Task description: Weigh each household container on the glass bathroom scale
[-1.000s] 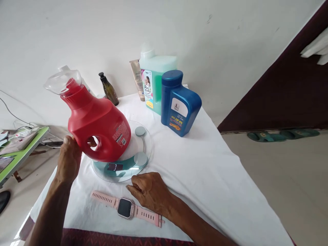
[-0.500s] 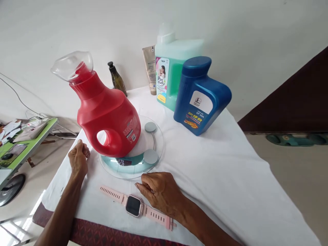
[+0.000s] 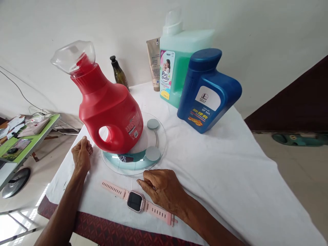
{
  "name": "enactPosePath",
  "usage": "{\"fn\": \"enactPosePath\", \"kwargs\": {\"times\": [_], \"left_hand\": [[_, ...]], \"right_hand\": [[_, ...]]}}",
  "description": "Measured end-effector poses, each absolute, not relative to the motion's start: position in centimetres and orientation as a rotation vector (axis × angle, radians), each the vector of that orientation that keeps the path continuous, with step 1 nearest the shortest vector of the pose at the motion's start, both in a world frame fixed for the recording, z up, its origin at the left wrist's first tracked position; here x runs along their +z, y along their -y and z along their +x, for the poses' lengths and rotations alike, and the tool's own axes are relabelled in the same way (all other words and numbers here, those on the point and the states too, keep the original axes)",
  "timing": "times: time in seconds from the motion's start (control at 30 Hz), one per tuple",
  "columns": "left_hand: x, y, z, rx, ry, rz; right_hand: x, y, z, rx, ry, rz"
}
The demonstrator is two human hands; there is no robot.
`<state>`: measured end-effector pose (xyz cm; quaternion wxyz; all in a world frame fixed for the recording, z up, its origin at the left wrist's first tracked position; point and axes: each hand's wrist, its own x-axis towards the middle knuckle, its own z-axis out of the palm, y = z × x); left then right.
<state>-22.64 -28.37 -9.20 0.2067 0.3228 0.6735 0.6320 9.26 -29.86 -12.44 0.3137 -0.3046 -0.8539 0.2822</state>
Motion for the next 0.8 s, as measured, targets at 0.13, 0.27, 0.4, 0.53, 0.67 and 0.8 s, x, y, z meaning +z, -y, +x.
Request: {"fn": "enactPosePath", "kwargs": {"times": [0.13,0.27,0.4,0.53,0.67,0.8], "left_hand": [[-9.0,28.7,-22.5,1.741,-1.956,0.962],[-6.2,29.4,-20.1,1.802,-1.914,1.247],[-2.1,29.7,-15.3,1.702,-1.640,1.500],[-0.9,28.5,-11.9,1.699,-1.592,1.285],[-0.9,26.1,-11.6,1.905,-1.552,1.057],[1.2,23.4,-13.2,1.974,-1.599,1.040]], "right_hand": [[-12.5,29.9,9.3,0.751,2.248,-0.804],[-12.3,29.9,9.2,0.763,2.232,-0.809],[-12.2,29.9,9.2,0.813,2.242,-0.835],[-12.3,29.9,9.2,0.874,2.246,-0.861],[-12.7,29.9,9.3,0.883,2.229,-0.841],[-13.0,29.9,9.2,0.877,2.220,-0.850]]}}
